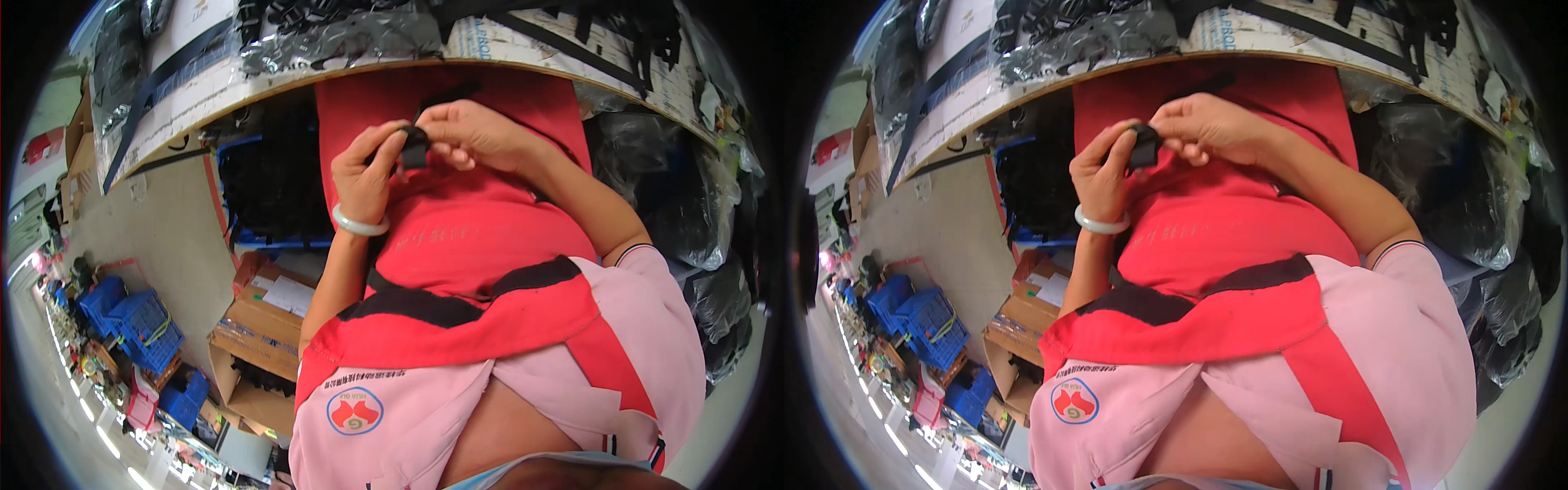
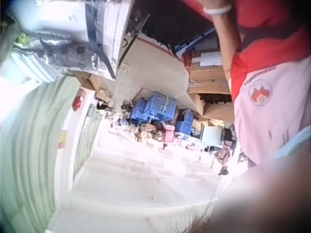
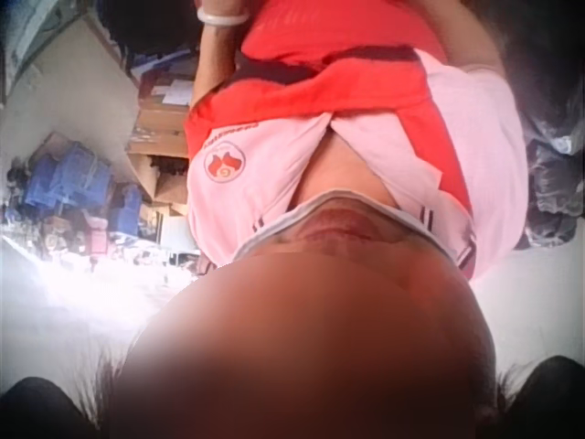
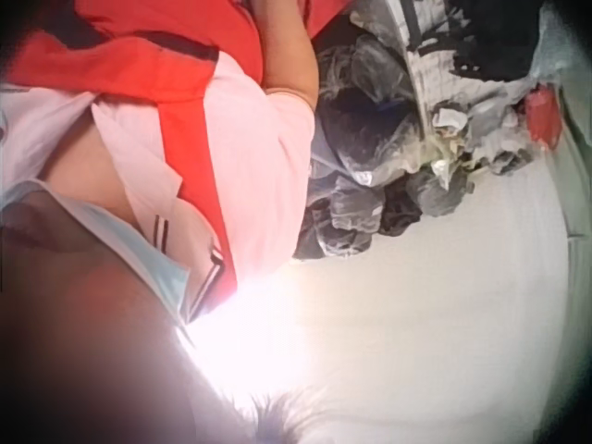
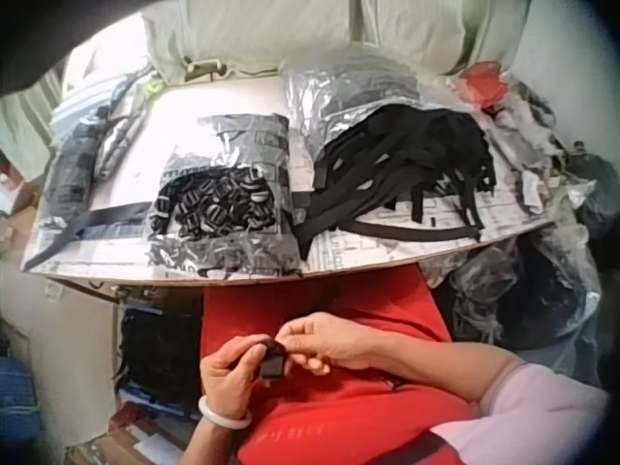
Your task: Assembling black plastic buckles onto nylon straps at a factory assembly table.
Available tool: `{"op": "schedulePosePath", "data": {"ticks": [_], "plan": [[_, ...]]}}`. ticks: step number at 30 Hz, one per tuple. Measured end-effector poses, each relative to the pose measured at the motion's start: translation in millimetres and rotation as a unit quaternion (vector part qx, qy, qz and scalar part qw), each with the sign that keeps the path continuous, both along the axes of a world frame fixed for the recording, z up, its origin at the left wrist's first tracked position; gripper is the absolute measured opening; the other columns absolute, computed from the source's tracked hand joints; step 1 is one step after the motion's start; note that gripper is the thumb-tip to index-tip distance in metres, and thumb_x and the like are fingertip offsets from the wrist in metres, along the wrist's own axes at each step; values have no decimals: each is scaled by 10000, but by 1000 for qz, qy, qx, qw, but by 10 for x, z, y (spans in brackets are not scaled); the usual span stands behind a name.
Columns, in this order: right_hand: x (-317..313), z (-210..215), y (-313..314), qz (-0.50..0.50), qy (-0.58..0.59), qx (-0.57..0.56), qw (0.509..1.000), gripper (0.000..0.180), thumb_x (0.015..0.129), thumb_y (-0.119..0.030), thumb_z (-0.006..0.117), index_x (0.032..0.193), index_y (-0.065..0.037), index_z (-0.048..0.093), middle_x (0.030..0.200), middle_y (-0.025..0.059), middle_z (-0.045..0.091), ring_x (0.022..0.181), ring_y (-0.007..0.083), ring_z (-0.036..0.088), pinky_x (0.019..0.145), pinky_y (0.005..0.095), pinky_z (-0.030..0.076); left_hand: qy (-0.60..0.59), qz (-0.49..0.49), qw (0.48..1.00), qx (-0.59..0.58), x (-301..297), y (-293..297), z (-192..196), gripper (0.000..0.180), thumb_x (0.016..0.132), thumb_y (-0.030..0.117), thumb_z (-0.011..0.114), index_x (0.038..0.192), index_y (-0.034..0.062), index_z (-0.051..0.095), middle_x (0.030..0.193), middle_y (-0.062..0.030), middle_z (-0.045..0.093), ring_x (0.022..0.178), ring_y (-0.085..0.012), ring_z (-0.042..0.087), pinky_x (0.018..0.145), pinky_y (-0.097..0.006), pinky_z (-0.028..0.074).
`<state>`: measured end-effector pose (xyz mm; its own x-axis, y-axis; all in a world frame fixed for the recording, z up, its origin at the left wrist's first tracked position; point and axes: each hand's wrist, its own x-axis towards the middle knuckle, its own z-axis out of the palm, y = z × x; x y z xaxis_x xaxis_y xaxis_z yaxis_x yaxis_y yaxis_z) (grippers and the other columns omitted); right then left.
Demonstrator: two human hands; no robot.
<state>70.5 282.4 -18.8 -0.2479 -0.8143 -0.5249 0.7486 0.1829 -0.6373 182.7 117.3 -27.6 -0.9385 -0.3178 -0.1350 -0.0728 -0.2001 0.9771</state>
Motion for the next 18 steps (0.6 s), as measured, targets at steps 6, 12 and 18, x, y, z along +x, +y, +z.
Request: {"op": "schedulePosePath", "data": {"ticks": [6, 12, 18], "plan": [[-174, -102, -44, -101, 339, 77, 932, 217, 928, -237, 602, 889, -24, 621, 697, 3, 590, 558, 55, 519, 506, 208, 425, -115, -123, 985, -37, 412, -615, 376, 147, 865, 40, 596, 957, -52, 665, 702, -23, 557, 504, -80, 493, 437, -208, 329], [-853, 68, 486, -186, 803, 212, 525, 163, 868, -182, 633, 950, -41, 627, 814, 62, 623, 737, 207, 589, 706, 311, 477, -82, 290, 953, -12, 1208, -1659, 314, 251, 944, 105, 563, 1173, 2, 559, 1079, -114, 637, 740, -151, 603, 604, -244, 486], [-1113, 22, 848, -80, 781, 334, 521, 233, 844, -234, 632, 963, -35, 611, 879, 98, 637, 818, 309, 595, 750, 364, 461, -6, 146, 922, 359, 883, -1414, -314, 476, 745, -175, 449, 1213, -108, 506, 1305, -246, 499, 1286, -348, 435, 1159, -431, 276]]}}
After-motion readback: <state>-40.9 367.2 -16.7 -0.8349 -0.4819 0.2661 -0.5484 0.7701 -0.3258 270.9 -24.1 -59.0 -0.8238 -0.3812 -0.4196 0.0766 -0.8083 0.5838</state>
